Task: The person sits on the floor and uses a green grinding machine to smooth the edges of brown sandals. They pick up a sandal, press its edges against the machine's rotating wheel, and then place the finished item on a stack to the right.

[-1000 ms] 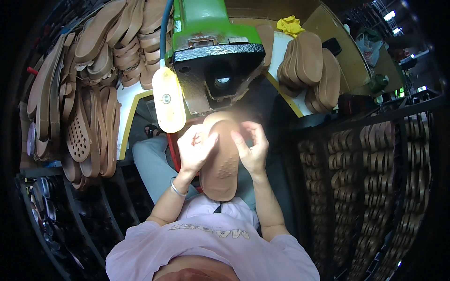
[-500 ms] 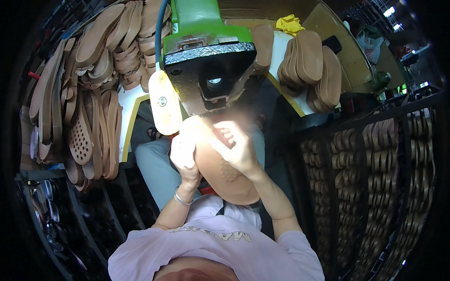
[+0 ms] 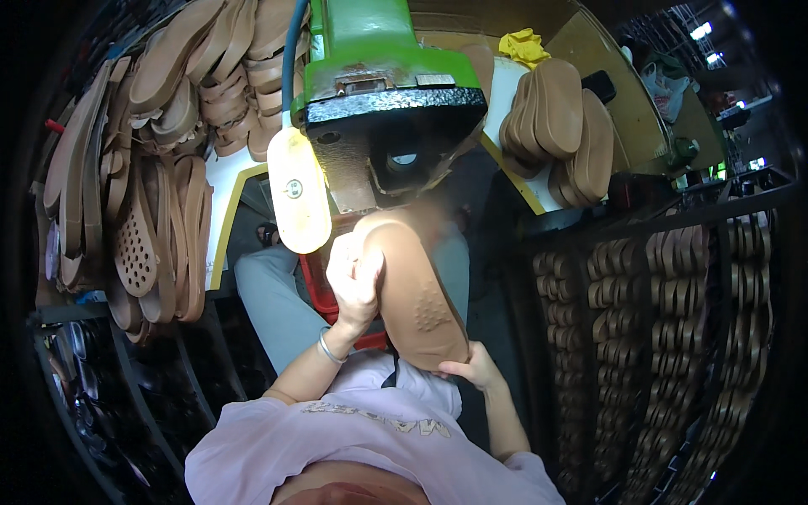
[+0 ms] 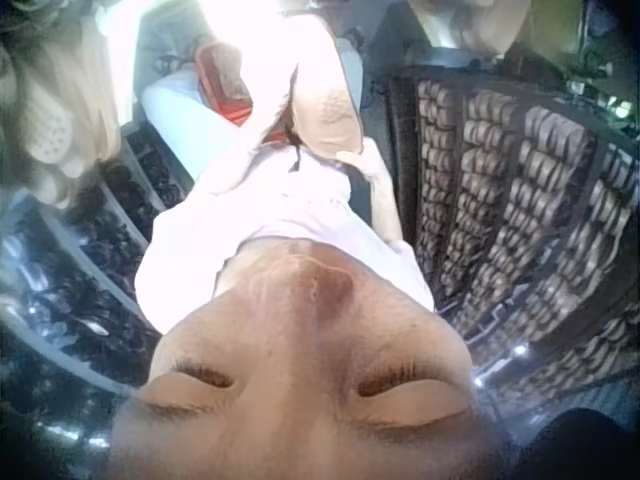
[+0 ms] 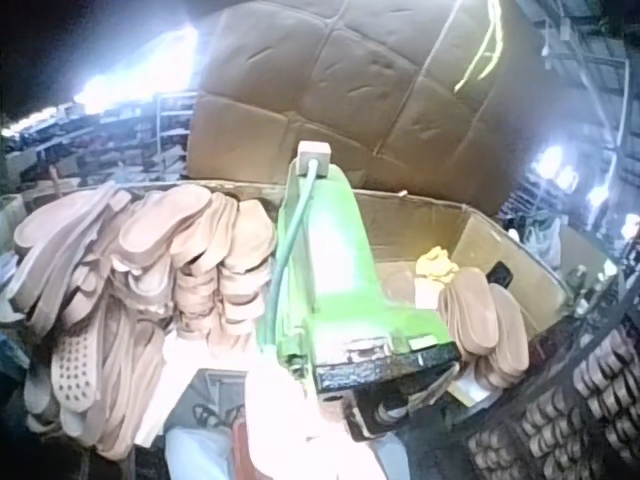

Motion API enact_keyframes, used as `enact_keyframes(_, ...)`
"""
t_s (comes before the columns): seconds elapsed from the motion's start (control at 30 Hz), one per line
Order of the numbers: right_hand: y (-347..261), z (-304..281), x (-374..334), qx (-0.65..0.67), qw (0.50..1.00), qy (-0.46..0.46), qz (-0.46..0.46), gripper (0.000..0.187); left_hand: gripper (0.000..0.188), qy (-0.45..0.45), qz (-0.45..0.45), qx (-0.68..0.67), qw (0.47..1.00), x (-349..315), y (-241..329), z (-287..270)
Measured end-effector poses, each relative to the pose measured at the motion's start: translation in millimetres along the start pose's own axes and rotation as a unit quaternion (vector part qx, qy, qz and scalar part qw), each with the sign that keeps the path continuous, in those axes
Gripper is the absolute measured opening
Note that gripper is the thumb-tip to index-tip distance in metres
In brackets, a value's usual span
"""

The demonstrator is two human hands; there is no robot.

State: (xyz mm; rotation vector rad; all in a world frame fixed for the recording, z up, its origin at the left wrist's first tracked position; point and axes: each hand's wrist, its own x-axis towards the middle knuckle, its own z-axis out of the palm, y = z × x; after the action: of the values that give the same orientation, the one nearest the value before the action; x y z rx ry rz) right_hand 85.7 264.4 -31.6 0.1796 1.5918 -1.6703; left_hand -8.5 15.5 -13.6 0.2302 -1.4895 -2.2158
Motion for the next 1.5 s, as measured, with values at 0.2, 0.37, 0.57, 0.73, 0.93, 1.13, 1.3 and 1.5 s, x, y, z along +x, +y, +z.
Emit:
enact_keyframes(0.2, -13, 10, -31, 0.061, 0.977, 0.146, -0.141, 0.036, 0.015, 0.021, -0.015, 0.016, 1.000, 4, 19, -4)
enact_keyframes(0.37, -52, -5, -38, 0.042, 0.962, 0.190, -0.190, 0.036, 0.022, 0.014, -0.014, 0.040, 0.999, 5, 27, -14)
enact_keyframes(0.57, -50, -17, -7, 0.032, 0.963, 0.182, -0.199, 0.032, 0.013, 0.049, -0.022, -0.074, 0.996, 3, 37, -17)
enact_keyframes(0.73, -22, -14, -8, 0.086, 0.966, 0.182, -0.159, 0.037, 0.016, -0.019, -0.046, -0.042, 0.998, 7, 28, -8)
enact_keyframes(0.93, -29, -7, -27, 0.085, 0.954, 0.216, -0.191, 0.036, 0.024, -0.105, -0.009, 0.075, 0.992, 25, 13, -12)
enact_keyframes(1.13, -66, -21, -37, 0.041, 0.941, 0.243, -0.231, 0.036, 0.026, -0.073, -0.057, -0.037, 0.995, 16, 17, -19)
enact_keyframes(1.3, -88, -26, -15, 0.031, 0.949, 0.200, -0.243, 0.034, 0.021, 0.021, -0.059, -0.095, 0.993, 9, 31, -29)
enact_keyframes(1.5, -62, -27, 17, 0.016, 0.968, 0.149, -0.204, 0.028, 0.026, -0.003, -0.073, -0.027, 0.997, 9, 48, -47)
